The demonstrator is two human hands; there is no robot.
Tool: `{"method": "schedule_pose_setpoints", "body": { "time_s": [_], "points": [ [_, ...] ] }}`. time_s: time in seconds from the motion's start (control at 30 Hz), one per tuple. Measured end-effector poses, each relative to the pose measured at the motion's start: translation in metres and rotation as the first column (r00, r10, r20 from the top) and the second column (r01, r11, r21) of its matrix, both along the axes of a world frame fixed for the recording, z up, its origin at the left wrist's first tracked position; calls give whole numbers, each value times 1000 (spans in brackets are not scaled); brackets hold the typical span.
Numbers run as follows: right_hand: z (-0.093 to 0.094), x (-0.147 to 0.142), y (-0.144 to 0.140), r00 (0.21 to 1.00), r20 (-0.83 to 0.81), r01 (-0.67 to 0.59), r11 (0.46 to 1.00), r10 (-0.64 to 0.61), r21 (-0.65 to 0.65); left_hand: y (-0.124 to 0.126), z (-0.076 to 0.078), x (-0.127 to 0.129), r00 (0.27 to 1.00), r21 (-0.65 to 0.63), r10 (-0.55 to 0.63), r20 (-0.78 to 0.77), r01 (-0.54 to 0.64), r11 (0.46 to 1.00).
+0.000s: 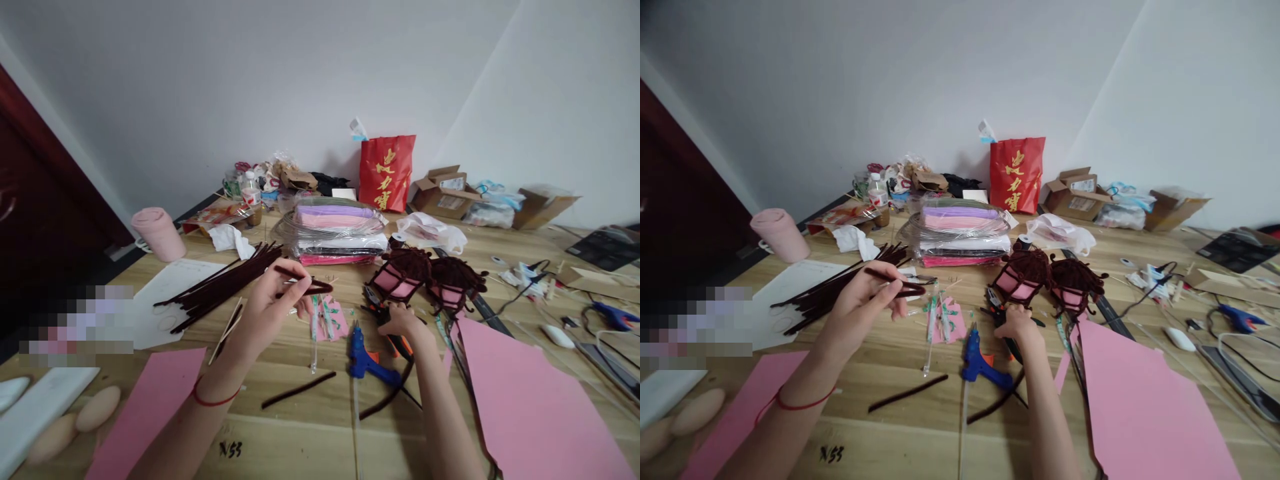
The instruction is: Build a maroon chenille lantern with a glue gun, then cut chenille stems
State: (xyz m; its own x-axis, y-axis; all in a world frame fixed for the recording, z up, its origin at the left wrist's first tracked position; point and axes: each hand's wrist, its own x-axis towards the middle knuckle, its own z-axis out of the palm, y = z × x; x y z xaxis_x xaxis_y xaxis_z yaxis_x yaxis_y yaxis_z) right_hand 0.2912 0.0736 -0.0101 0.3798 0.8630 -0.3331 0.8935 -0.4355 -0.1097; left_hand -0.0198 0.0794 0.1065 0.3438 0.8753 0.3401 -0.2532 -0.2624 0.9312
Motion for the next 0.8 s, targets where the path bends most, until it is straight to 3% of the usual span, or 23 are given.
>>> {"method": "schedule_pose_setpoints", "body": {
  "time_s": [0.13,0.27,0.33,0.47,0.57,0.8],
  "points": [
    [24,-3,-7,990,-82,-104,989,113,107,2,-2,-1,999,11,34,-13,-33,999],
    [57,-21,-19,921,-219,-265,929,323,258,5,-4,0,999,17,48,8,-49,999],
    [70,-37,-28,830,-304,-354,862,469,363,5,-5,2,999,-7,16,37,-15,1000],
    [82,-71,-45,532,-412,-416,652,740,634,3,-7,7,996,-49,-45,77,49,998],
    [84,-87,-52,490,-389,-402,598,780,693,1,-8,10,996,-54,-66,62,69,996],
    [90,-93,-56,448,-386,-356,557,807,751,-3,-6,15,992,-73,-126,-6,125,990]
  ]
}}
